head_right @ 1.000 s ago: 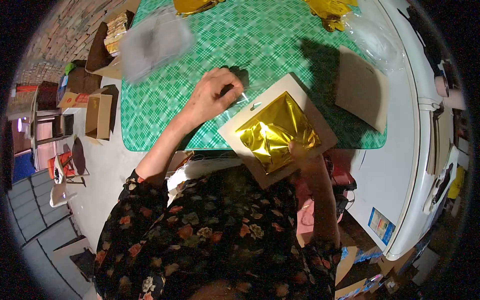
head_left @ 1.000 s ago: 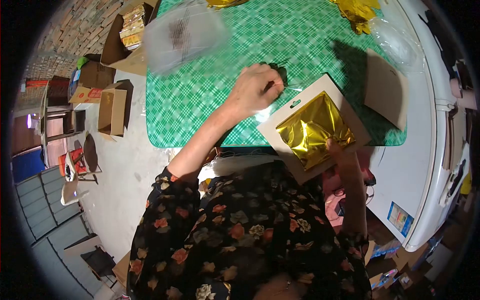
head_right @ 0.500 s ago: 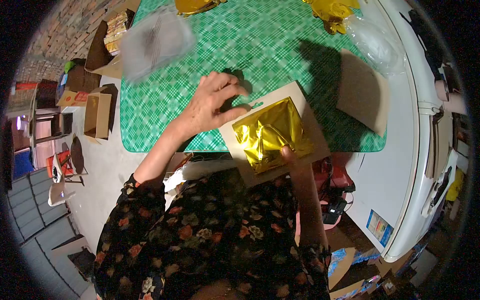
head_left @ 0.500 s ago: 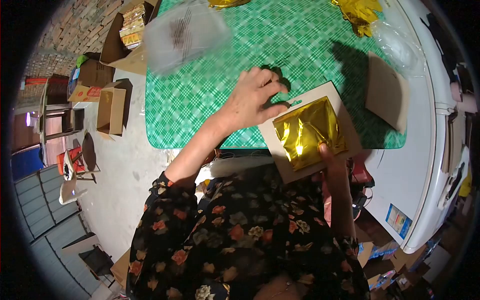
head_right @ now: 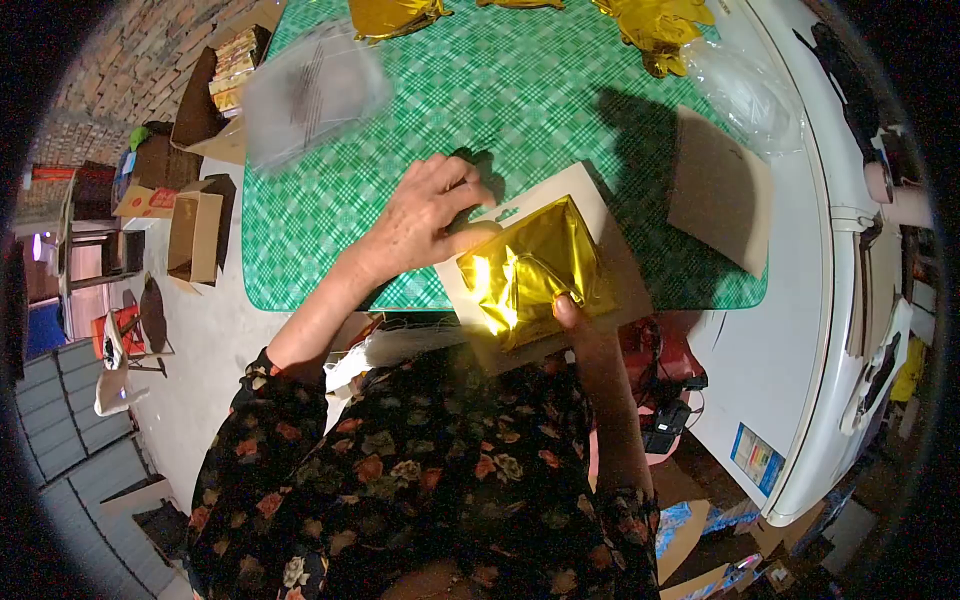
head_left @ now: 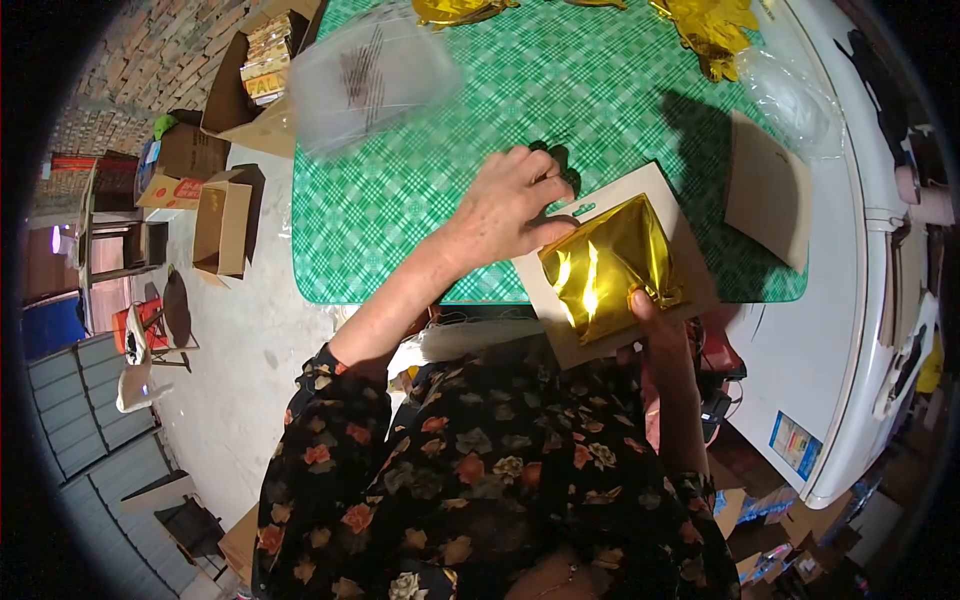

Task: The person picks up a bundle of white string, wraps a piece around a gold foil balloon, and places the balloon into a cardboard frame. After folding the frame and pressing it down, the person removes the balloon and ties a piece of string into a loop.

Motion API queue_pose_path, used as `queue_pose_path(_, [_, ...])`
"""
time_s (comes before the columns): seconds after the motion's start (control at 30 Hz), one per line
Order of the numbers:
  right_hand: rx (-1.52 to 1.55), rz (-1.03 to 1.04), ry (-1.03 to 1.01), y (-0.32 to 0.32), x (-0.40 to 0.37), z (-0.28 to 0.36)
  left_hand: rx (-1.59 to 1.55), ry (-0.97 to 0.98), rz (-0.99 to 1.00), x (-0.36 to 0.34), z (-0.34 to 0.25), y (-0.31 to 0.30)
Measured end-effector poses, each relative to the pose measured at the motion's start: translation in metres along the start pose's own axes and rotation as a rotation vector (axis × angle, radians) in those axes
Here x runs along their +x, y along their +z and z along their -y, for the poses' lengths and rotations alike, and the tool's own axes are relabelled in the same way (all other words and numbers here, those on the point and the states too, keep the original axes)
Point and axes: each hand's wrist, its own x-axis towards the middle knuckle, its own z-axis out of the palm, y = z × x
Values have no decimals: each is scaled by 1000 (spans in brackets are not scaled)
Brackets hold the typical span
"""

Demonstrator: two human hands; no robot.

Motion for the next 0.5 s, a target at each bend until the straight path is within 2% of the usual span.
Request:
queue_pose_path(0.17, [-41, -22, -3, 2, 1, 7, 24, 17, 58, 14, -6, -5])
queue_pose_path(0.27, [-31, -23, 66, -3, 3, 4, 29, 57, 56, 18, -4, -3])
queue_pose_path(0.5, [-40, -17, -32, -12, 10, -11, 105, 151, 56, 22, -3, -2])
